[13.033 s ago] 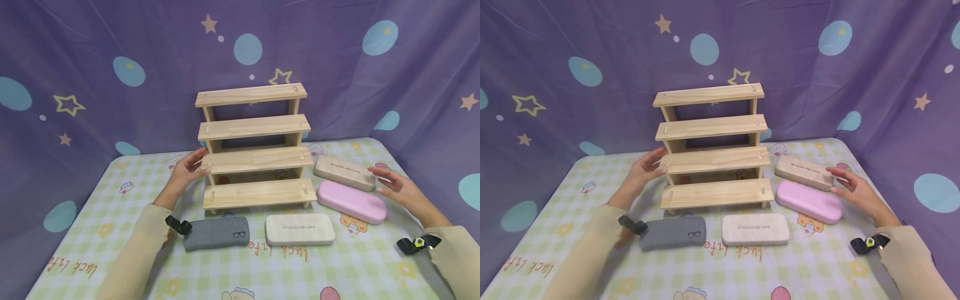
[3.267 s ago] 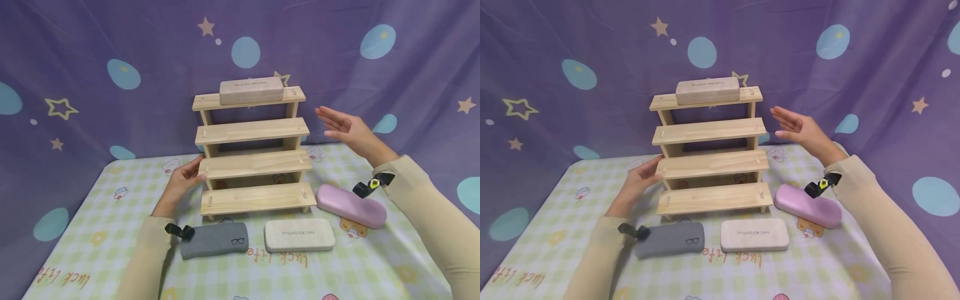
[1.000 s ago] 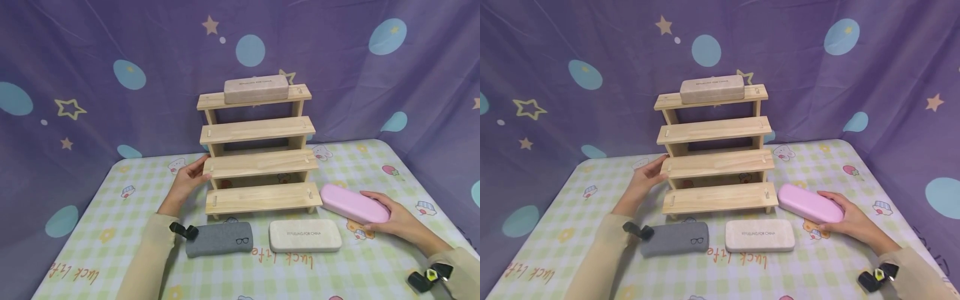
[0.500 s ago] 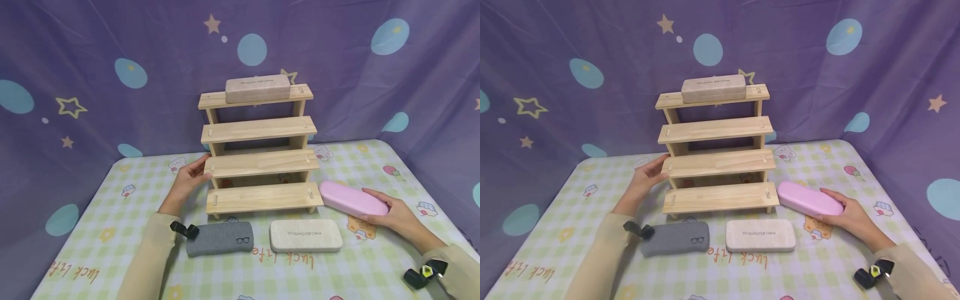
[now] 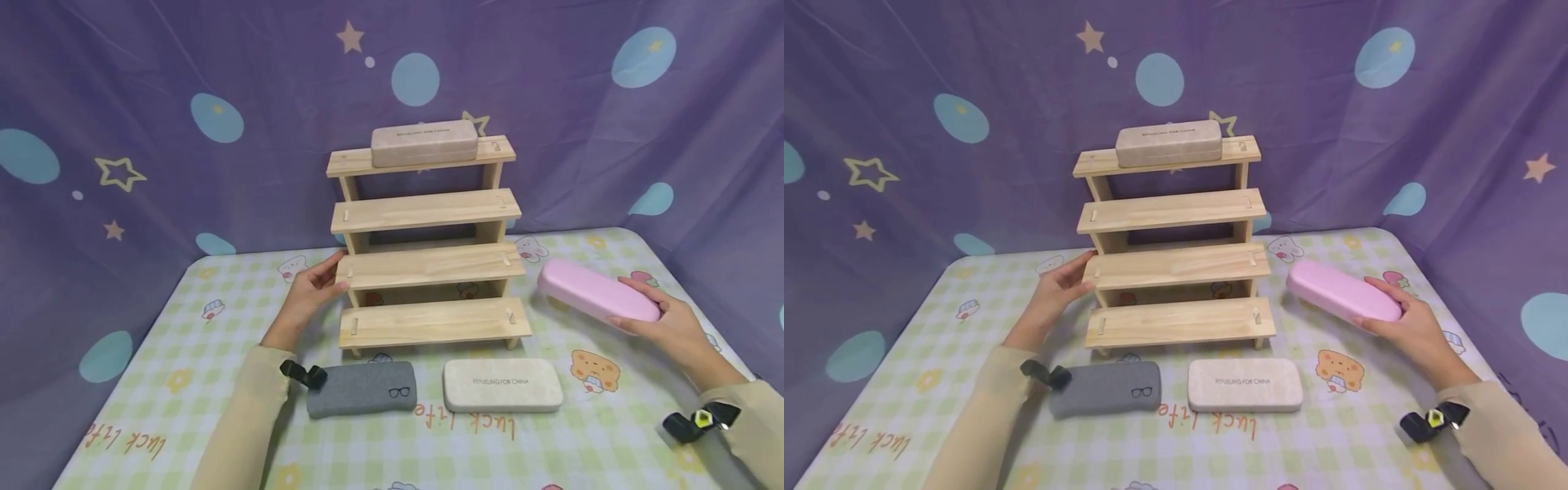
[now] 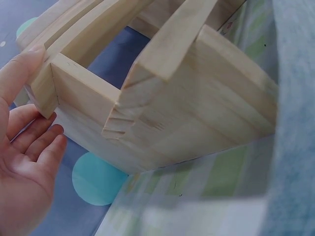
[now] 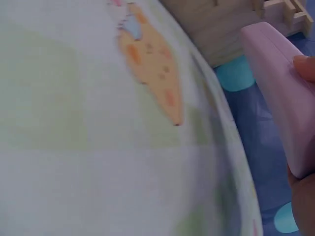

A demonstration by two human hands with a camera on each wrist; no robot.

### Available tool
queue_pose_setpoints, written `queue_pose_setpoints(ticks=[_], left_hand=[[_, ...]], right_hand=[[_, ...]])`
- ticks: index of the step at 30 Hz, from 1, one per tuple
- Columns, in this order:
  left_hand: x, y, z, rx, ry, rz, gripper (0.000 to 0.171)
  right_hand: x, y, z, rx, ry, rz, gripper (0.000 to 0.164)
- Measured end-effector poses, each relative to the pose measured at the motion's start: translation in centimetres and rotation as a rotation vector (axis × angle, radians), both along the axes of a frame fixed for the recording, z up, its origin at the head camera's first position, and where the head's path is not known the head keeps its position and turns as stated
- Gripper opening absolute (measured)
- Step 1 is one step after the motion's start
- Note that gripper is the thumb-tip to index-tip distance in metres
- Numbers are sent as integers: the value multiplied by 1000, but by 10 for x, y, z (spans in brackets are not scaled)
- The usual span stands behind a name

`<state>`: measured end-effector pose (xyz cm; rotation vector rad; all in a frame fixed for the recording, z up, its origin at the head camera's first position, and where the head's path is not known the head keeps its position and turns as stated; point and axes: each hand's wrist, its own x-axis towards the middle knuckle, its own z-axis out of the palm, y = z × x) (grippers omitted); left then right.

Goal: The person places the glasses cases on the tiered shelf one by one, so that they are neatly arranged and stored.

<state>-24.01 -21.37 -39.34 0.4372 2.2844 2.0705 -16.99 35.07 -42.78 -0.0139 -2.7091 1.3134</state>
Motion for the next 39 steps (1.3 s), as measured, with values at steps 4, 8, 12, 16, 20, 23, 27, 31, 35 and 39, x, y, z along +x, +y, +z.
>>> queue_pose_setpoints(ticks=[4, 8, 12, 16, 20, 23, 27, 31, 35, 39], left_hand=[[0, 1, 1, -1, 5, 2, 60], [0, 2, 2, -5, 7, 14, 60], [1, 3, 2, -9, 11, 15, 59], [1, 4, 3, -12, 14, 8, 59], [1, 5, 4, -13, 11, 5, 60], [0, 6, 3, -10, 5, 8, 60], [-1, 7, 3, -5, 6, 9, 60], [-1, 7, 3, -3, 12, 11, 60], [0, 5, 2, -7, 14, 24, 60], [0, 2, 1, -6, 16, 21, 60]], right_hand=[[-5, 3, 13, -82, 47, -20, 69], [-11, -1, 26, -149, 96, -30, 65], [-16, -9, 39, -192, 132, -8, 63], [-20, -19, 55, -202, 172, 20, 64], [-28, -33, 68, -332, 219, 117, 63], [-33, -45, 75, -382, 224, 183, 64], [-41, -63, 83, -307, 212, 202, 64], [-52, -85, 90, -353, 211, 239, 63], [-66, -105, 97, -422, 199, 317, 63], [-81, -120, 106, -406, 191, 377, 64]])
